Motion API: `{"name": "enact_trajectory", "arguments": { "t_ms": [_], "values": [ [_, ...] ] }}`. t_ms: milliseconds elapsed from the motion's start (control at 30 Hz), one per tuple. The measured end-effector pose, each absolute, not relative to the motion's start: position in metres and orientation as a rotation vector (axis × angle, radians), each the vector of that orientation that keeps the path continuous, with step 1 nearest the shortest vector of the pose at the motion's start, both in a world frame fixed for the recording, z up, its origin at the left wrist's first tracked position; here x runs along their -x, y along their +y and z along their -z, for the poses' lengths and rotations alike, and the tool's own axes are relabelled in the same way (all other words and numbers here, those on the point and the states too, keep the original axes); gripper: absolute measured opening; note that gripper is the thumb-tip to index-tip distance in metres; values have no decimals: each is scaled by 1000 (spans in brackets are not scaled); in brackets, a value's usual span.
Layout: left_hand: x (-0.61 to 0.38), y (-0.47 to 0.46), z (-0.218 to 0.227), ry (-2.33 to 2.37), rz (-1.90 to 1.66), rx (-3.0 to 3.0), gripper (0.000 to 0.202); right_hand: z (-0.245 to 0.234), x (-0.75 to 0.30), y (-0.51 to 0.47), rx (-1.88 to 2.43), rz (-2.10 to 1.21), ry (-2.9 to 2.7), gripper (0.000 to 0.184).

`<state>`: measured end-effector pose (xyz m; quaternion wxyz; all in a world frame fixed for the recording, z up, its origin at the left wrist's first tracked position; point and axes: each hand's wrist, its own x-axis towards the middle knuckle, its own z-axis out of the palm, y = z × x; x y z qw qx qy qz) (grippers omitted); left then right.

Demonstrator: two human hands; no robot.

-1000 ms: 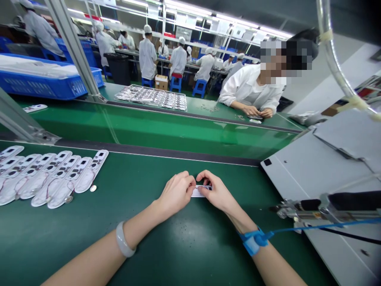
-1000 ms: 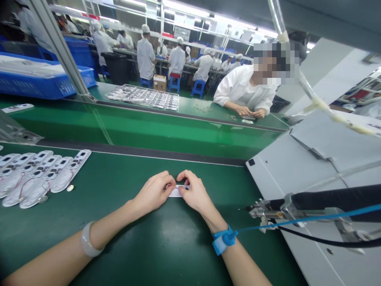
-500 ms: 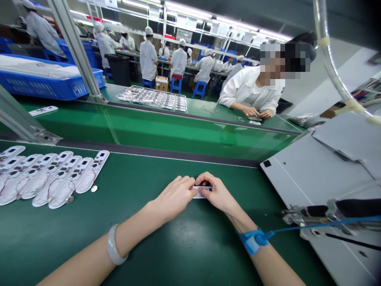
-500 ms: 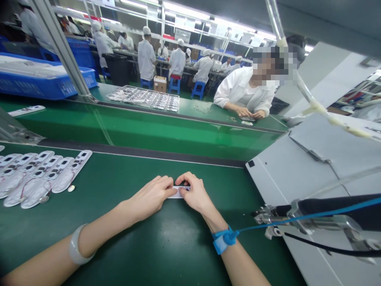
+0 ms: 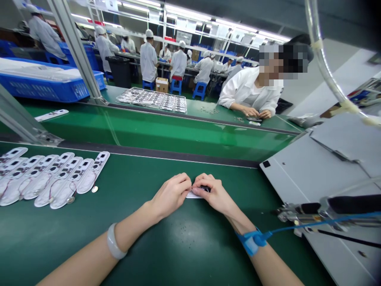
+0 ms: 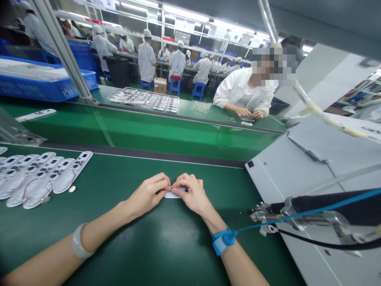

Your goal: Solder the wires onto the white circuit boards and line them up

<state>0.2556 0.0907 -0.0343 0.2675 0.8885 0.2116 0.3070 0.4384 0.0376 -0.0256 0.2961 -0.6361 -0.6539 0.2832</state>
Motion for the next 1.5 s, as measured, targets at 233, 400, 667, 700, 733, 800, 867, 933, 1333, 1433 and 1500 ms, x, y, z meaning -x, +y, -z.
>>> {"name": "enact_trajectory", "arguments": {
  "t_ms": [233,400,667,700,733,800,867,933,1333,1433,1500],
  "values": [
    [-251,89,31,504,-687,-2411,21,27,-442,35,1673,-731,-1765,12],
    [-252,90,30,617,-678,-2254,16,28,-440,32,1681,-673,-1815,14],
    [-256,92,30,728,-680,-2083,15,26,-437,29,1748,-626,-1832,12],
    [-256,92,30,730,-680,-2079,15,26,-437,29,1750,-622,-1830,12],
    [-255,92,30,731,-681,-2078,15,26,-436,29,1752,-618,-1830,12],
    [-255,92,30,722,-686,-2084,15,26,-436,29,1751,-620,-1833,12],
    [-255,92,31,698,-695,-2095,16,26,-436,28,1752,-627,-1834,12],
    [-255,93,32,677,-696,-2103,16,26,-436,28,1757,-636,-1836,13],
    [-262,92,35,770,-692,-2064,14,24,-436,31,1782,-645,-1873,13],
    [-266,92,33,842,-663,-2047,17,22,-435,32,1787,-664,-1862,12],
    [-270,92,28,914,-594,-2049,20,21,-436,34,1759,-693,-1862,13]
  ]
}}
